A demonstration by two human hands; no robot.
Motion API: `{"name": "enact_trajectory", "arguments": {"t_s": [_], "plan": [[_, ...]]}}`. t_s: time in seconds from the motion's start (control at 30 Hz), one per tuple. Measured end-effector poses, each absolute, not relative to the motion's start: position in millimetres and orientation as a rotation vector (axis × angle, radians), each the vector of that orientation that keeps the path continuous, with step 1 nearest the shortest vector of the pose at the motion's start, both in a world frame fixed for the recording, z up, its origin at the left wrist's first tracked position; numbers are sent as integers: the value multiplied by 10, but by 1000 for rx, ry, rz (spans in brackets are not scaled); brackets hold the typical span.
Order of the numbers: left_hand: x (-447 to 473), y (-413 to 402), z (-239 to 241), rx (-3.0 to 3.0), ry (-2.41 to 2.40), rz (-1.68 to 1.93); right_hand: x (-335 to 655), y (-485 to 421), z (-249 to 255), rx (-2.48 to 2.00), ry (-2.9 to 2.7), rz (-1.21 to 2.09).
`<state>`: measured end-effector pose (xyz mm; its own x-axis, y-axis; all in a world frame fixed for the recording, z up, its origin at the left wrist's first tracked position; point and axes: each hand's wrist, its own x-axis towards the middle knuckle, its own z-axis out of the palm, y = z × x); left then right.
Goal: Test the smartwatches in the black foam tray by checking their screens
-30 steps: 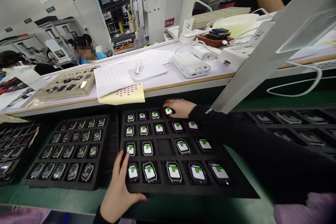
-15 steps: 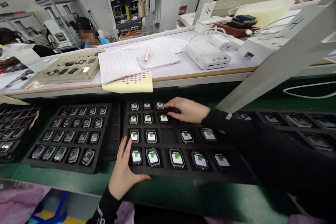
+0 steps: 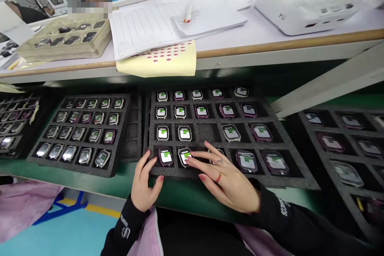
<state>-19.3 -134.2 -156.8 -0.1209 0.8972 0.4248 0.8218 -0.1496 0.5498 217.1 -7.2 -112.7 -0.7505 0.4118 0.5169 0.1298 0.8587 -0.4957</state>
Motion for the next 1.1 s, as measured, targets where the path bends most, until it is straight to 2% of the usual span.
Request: {"name": "enact_trajectory", "arguments": {"t_s": [0.3, 1.1], "plan": [[-43, -1266, -1557, 1959, 2129, 1235, 2142, -47, -1076, -387, -2453, 613], [-4, -1175, -1465, 2059, 2173, 1127, 2611, -11, -1018, -742, -2067, 546]]}}
